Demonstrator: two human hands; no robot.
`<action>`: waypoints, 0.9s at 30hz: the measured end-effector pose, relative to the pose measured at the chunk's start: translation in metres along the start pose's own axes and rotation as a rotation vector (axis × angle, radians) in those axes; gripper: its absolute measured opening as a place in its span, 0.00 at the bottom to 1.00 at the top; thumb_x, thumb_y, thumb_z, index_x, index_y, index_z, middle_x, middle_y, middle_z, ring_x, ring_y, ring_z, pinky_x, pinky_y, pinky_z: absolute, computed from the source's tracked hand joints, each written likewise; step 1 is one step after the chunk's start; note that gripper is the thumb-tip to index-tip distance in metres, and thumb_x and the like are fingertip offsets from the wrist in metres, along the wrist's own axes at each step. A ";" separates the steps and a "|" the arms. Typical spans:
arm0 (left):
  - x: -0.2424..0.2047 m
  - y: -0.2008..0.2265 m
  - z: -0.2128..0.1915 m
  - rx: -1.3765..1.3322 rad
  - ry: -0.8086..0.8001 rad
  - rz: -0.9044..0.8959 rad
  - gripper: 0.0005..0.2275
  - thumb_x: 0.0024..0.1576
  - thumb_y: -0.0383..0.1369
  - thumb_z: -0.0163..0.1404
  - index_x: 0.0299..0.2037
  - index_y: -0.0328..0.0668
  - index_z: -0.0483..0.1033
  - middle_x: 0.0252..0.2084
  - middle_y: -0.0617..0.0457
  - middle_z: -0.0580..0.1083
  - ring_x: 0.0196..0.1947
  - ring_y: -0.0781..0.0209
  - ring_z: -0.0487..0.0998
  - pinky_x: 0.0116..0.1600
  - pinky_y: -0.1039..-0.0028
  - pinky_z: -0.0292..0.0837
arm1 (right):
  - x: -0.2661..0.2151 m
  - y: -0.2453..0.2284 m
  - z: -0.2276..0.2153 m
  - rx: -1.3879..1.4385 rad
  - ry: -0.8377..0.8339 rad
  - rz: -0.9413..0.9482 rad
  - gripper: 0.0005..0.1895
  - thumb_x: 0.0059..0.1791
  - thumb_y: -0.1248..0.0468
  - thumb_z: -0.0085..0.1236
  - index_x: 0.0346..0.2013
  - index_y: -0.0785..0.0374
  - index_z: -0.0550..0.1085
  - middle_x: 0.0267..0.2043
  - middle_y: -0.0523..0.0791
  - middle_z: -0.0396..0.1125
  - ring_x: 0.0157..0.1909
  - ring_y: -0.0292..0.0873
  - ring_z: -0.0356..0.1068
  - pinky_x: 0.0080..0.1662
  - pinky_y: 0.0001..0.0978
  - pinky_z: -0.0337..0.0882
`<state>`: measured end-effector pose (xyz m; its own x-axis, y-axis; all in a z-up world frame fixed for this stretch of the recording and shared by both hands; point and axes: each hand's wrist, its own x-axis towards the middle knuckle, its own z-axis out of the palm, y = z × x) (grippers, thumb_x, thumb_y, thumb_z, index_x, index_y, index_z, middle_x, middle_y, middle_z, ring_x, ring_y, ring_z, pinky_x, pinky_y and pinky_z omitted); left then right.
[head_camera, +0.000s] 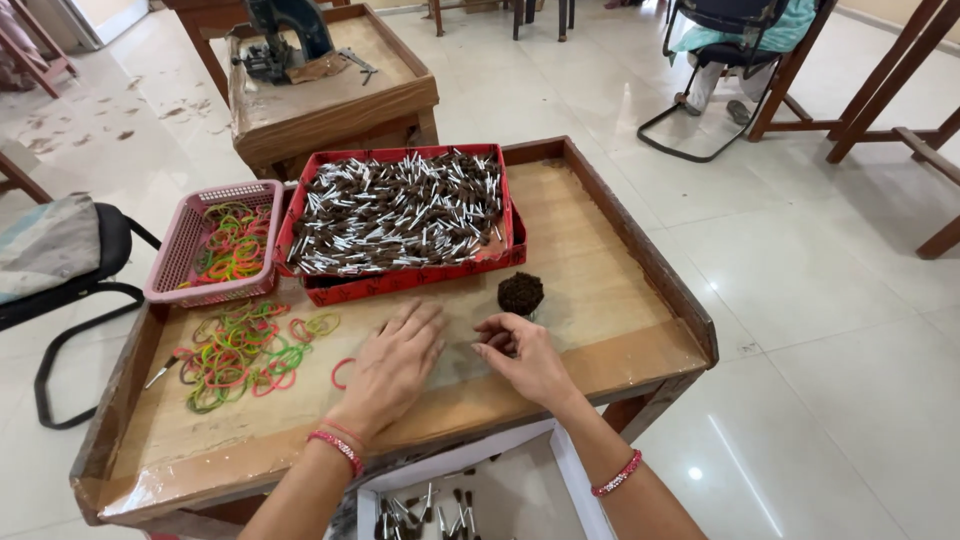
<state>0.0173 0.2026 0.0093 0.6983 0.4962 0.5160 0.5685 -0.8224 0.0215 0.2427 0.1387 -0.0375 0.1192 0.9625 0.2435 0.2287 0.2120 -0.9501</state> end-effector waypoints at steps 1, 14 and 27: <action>0.005 0.001 -0.006 0.004 0.007 0.003 0.20 0.65 0.39 0.42 0.65 0.43 0.68 0.67 0.48 0.67 0.67 0.46 0.66 0.68 0.54 0.57 | 0.004 -0.002 0.000 -0.002 0.002 -0.008 0.13 0.47 0.69 0.65 0.45 0.68 0.77 0.34 0.42 0.75 0.34 0.29 0.72 0.38 0.22 0.74; 0.006 0.022 -0.036 -0.167 -0.034 -0.277 0.24 0.55 0.42 0.54 0.62 0.47 0.71 0.55 0.44 0.74 0.52 0.43 0.73 0.55 0.56 0.69 | 0.002 -0.001 -0.001 0.027 0.024 -0.028 0.12 0.48 0.70 0.64 0.45 0.69 0.77 0.34 0.41 0.74 0.35 0.29 0.71 0.38 0.22 0.73; 0.004 -0.002 -0.028 -0.240 -0.112 -0.210 0.20 0.50 0.38 0.59 0.52 0.45 0.73 0.46 0.45 0.74 0.46 0.42 0.76 0.49 0.55 0.73 | 0.005 0.007 -0.002 0.046 0.031 -0.012 0.12 0.49 0.69 0.63 0.46 0.68 0.77 0.35 0.41 0.74 0.35 0.28 0.70 0.38 0.21 0.73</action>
<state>0.0060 0.1984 0.0354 0.6282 0.6781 0.3816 0.5958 -0.7346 0.3246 0.2473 0.1446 -0.0427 0.1472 0.9543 0.2600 0.1860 0.2314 -0.9549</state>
